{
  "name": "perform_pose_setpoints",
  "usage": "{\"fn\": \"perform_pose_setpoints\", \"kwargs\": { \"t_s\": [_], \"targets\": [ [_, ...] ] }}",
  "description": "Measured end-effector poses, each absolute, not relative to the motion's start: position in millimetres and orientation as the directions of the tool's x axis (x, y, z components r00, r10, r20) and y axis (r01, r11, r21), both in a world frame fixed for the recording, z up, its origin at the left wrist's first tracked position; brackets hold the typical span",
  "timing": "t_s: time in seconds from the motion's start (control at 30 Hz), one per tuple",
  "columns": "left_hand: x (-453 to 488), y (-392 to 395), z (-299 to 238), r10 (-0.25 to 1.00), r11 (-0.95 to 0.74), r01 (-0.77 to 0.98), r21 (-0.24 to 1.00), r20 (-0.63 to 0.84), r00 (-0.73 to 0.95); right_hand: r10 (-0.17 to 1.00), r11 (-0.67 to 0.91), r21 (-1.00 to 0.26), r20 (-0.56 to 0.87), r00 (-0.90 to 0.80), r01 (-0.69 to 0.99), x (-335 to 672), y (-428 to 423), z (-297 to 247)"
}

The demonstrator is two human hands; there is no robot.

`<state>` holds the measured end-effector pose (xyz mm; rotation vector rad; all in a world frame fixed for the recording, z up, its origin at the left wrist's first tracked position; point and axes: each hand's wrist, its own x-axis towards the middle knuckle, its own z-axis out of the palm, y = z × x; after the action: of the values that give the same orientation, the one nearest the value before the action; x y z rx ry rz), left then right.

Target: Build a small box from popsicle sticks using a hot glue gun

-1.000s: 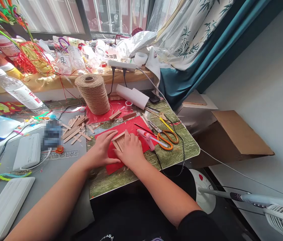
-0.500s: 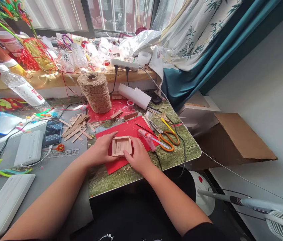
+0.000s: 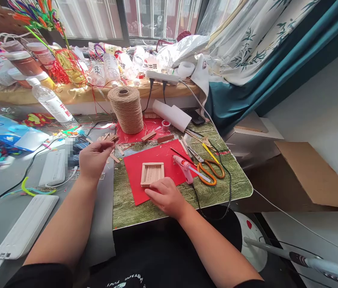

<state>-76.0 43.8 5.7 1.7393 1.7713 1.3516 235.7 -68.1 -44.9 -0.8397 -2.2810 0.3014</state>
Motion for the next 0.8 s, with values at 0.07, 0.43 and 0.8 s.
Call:
{"fn": "perform_pose_setpoints", "kwargs": {
  "t_s": [0.07,0.43,0.8],
  "targets": [
    [-80,43,9,0.915,-0.121,0.729,0.674,0.361,-0.182,0.675,0.738,-0.456,0.485,-0.556,0.498,234,-67,-44],
    [-88,59,-6,0.981,0.188,0.955,0.231,-0.084,-0.173,0.808,0.589,-0.668,0.502,-0.308,0.455,235,-64,-35],
    [-74,49,0,0.988,-0.006,0.805,0.593,0.128,-0.087,0.834,0.550,-0.712,0.493,-0.245,0.438,235,-63,-35]
  ]
}}
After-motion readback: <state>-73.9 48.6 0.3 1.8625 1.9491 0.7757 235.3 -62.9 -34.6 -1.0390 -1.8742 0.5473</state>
